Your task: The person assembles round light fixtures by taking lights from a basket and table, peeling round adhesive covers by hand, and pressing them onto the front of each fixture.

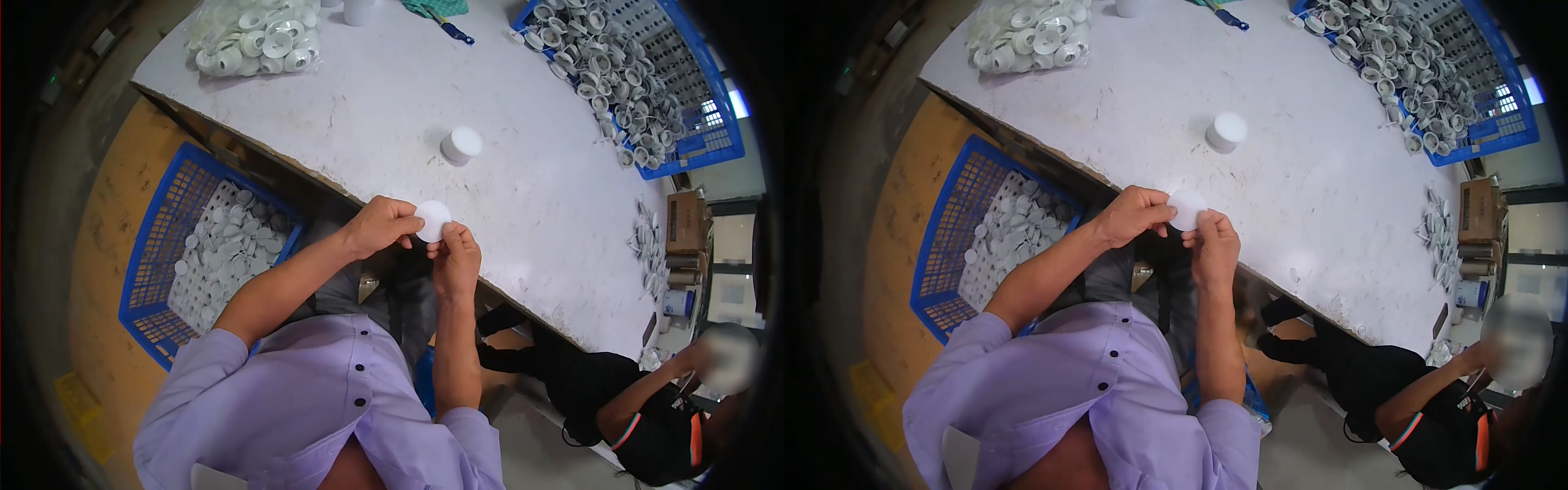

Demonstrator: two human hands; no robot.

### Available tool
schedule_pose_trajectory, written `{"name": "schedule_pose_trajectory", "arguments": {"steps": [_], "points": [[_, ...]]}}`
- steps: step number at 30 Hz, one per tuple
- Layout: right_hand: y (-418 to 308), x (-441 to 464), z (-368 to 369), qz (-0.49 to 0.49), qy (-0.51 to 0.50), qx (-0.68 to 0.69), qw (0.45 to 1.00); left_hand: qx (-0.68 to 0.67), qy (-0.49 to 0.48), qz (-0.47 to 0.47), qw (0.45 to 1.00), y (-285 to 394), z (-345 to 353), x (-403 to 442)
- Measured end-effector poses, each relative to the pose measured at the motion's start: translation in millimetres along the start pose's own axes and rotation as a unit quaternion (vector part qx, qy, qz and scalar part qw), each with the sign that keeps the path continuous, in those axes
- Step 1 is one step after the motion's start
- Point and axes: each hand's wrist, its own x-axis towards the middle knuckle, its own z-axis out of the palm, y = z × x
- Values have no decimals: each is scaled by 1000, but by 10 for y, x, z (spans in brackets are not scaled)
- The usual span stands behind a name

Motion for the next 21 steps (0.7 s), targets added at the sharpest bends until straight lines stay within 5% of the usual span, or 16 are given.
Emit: {"name": "schedule_pose_trajectory", "arguments": {"steps": [7, 16, 19, 21], "points": [[90, -42, 15, -44, 34, -54, 997, 107, 85, -10, 991, 4, 124, -36], [64, -94, -93, -87, 9, -85, 992, 205, 65, 57, 975, 67, 170, -103], [32, -116, -122, -111, 12, -70, 991, 358, 94, 379, 848, -68, 133, -74], [-25, -149, -119, -71, 19, 20, 997, 434, 103, 457, 769, -42, 89, -98]]}}
